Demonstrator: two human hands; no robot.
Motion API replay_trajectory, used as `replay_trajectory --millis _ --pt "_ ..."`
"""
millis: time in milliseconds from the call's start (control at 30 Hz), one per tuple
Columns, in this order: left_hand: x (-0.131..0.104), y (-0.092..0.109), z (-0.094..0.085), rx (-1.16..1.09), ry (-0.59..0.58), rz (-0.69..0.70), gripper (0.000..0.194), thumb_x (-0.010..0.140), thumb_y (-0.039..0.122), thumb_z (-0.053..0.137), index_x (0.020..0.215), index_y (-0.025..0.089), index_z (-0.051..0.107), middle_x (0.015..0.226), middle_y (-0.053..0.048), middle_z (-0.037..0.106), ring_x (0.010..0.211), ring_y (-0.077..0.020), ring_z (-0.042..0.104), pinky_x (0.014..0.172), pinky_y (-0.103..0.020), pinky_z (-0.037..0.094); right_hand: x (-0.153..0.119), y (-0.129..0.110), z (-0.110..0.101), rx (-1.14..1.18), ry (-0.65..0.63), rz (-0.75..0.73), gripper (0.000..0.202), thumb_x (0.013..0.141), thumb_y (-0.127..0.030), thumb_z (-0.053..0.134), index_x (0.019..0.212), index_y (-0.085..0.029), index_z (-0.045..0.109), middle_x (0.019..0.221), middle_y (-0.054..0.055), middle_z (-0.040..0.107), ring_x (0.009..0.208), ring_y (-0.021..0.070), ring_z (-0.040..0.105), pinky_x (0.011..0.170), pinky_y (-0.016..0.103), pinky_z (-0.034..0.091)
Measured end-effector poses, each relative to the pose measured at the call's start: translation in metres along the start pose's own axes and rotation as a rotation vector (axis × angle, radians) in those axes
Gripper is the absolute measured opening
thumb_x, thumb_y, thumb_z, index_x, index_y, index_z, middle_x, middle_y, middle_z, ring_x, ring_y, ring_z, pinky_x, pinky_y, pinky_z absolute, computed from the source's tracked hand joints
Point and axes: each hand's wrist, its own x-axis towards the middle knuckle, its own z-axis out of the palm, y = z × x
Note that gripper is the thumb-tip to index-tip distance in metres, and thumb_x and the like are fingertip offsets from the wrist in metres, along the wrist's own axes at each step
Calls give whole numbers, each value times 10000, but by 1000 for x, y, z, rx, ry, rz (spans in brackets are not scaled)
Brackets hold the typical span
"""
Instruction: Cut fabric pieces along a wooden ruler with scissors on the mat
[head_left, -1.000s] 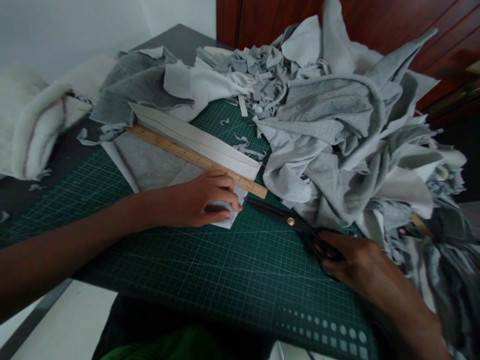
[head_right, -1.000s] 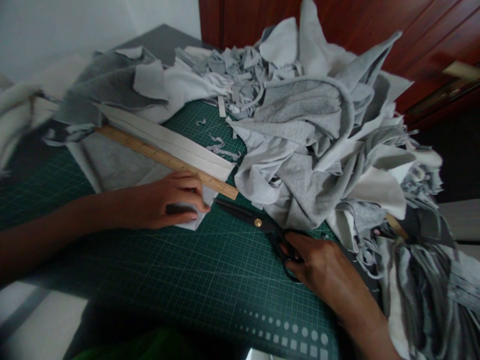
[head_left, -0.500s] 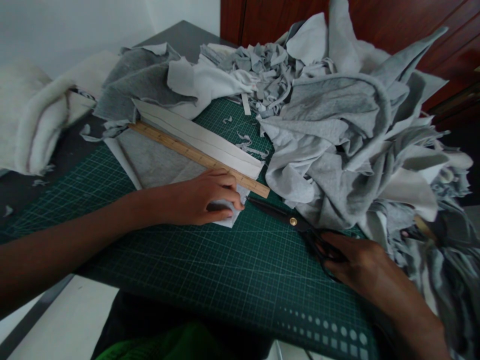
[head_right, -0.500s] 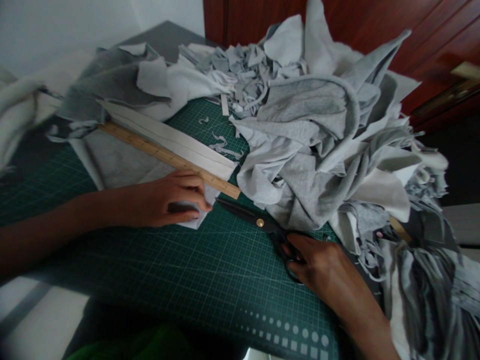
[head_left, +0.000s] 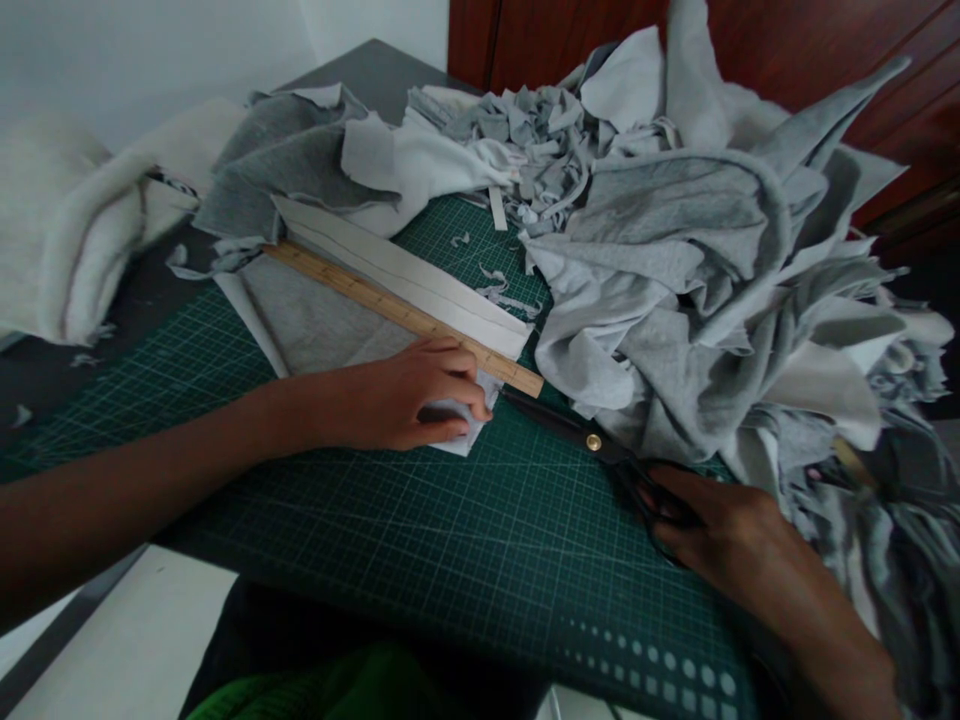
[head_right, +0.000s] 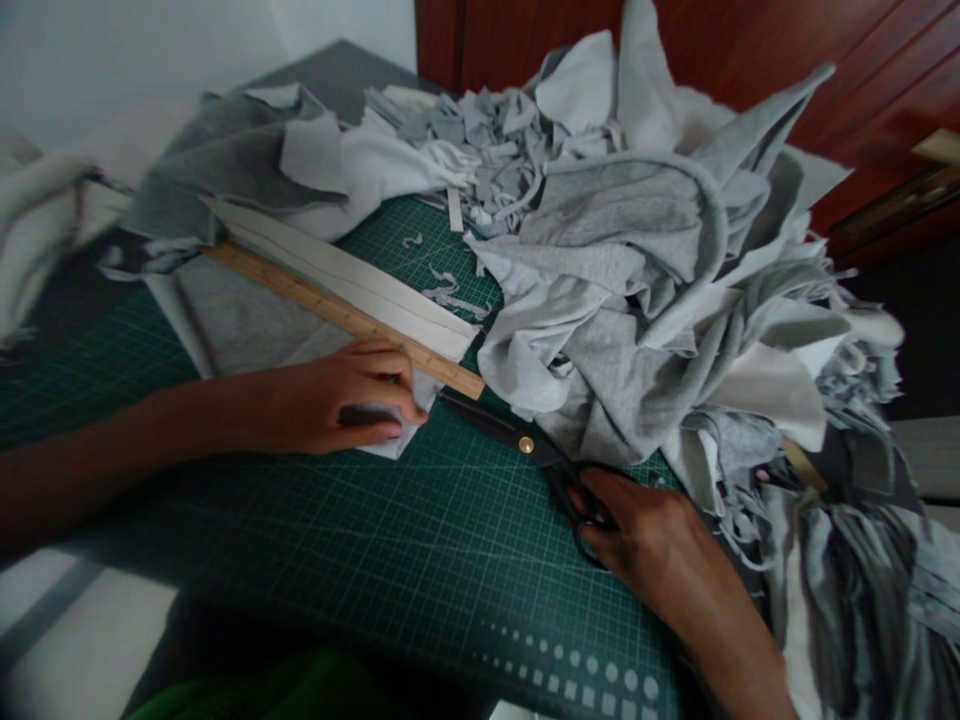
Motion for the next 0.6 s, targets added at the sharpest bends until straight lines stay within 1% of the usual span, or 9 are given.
replay_trajectory --millis 100,167,267,367,500,600 --pt "0 1 0 1 2 -1 151 1029 206 719 1138 259 809 1146 -49 742 1134 -227 648 1110 -351 417 -1 4 0 -32 -5 -14 250 899 -124 591 1038 -236 765 927 46 859 680 197 801 578 248 565" --pt "1 1 0 2 6 1 150 1029 208 718 1136 256 811 1150 -54 741 1145 -232 646 1119 -358 413 0 7 -3 -48 -28 -38 212 903 -129 604 991 -242 761 898 41 853 650 193 791 553 244 555" --pt "1 1 0 0 2 -1 147 1030 220 720 1138 253 814 1156 -62 740 1156 -238 646 1116 -358 420 3 9 -7 -55 -47 -32 213 898 -129 618 1000 -242 767 858 34 844 634 198 787 549 247 561" --pt "1 1 0 -5 -2 -9 149 1025 217 725 1136 261 813 1153 -57 749 1149 -233 651 1119 -350 426 5 5 -10 -47 -36 -18 211 892 -124 622 983 -248 767 821 25 833 614 198 777 546 247 558" --pt "0 1 0 0 3 -13 150 1024 222 725 1136 264 816 1153 -62 749 1153 -235 647 1121 -351 430 6 -5 -10 -36 32 -1 201 893 -122 578 908 -248 734 800 31 822 572 192 753 515 256 525" --pt "1 1 0 3 7 -10 145 1019 225 726 1126 262 816 1135 -60 751 1146 -239 644 1114 -355 433 7 -8 -10 -21 15 -12 213 859 -127 556 900 -253 723 795 22 821 568 189 753 513 258 525"
